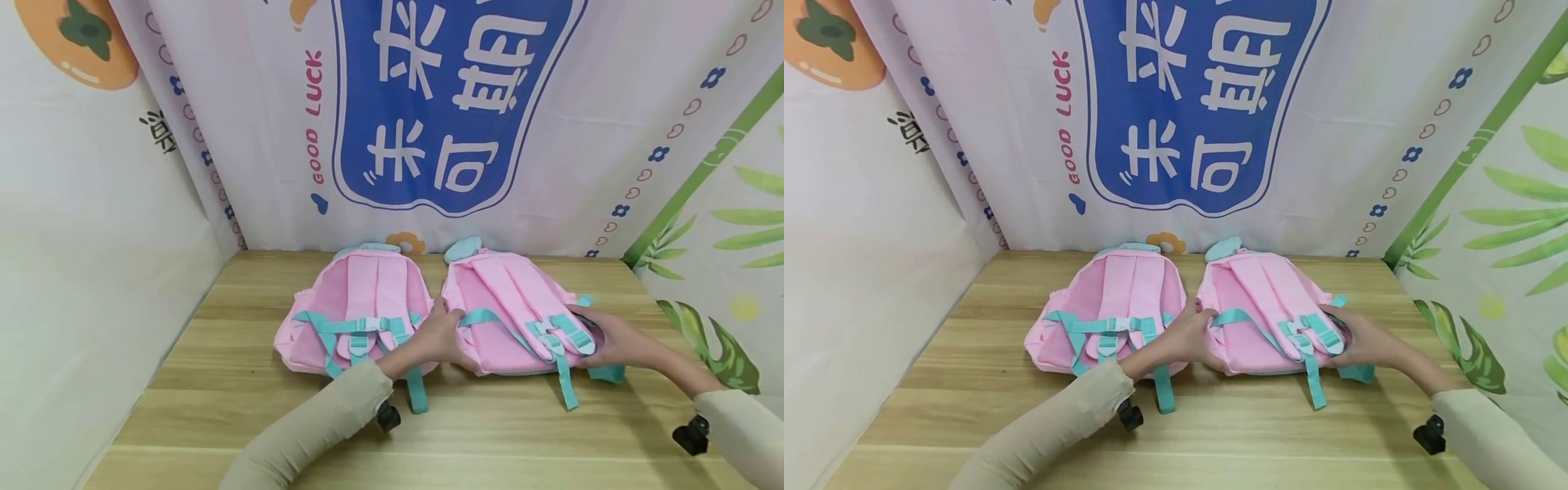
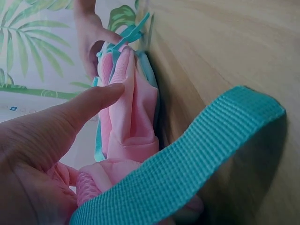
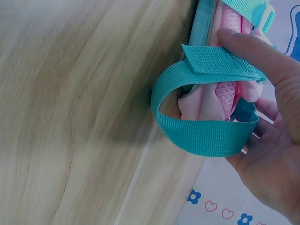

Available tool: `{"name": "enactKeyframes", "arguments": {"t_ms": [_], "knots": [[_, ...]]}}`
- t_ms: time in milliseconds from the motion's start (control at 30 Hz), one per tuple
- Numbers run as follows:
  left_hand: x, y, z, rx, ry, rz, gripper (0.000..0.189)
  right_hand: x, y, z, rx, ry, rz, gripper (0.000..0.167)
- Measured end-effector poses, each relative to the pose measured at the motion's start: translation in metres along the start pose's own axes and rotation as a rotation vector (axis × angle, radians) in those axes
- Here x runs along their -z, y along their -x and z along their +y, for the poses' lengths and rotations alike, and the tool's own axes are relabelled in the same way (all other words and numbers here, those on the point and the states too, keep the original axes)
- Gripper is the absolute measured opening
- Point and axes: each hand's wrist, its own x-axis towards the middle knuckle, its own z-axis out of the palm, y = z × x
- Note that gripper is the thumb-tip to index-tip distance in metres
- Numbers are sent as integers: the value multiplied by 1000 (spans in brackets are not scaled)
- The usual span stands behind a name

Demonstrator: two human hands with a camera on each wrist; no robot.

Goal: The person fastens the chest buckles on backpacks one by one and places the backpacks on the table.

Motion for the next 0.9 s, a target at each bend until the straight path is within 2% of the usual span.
{"name": "enactKeyframes", "arguments": {"t_ms": [267,600,900], "knots": [[6,1,-5,5,-10,-15,111,-5,-4,-11,13,35,27,104],[11,0,-10,0,-4,-34,109,-6,-8,-22,-47,15,-22,109],[10,0,-11,-1,22,-27,110,-6,-7,-23,-35,19,-27,109]]}}
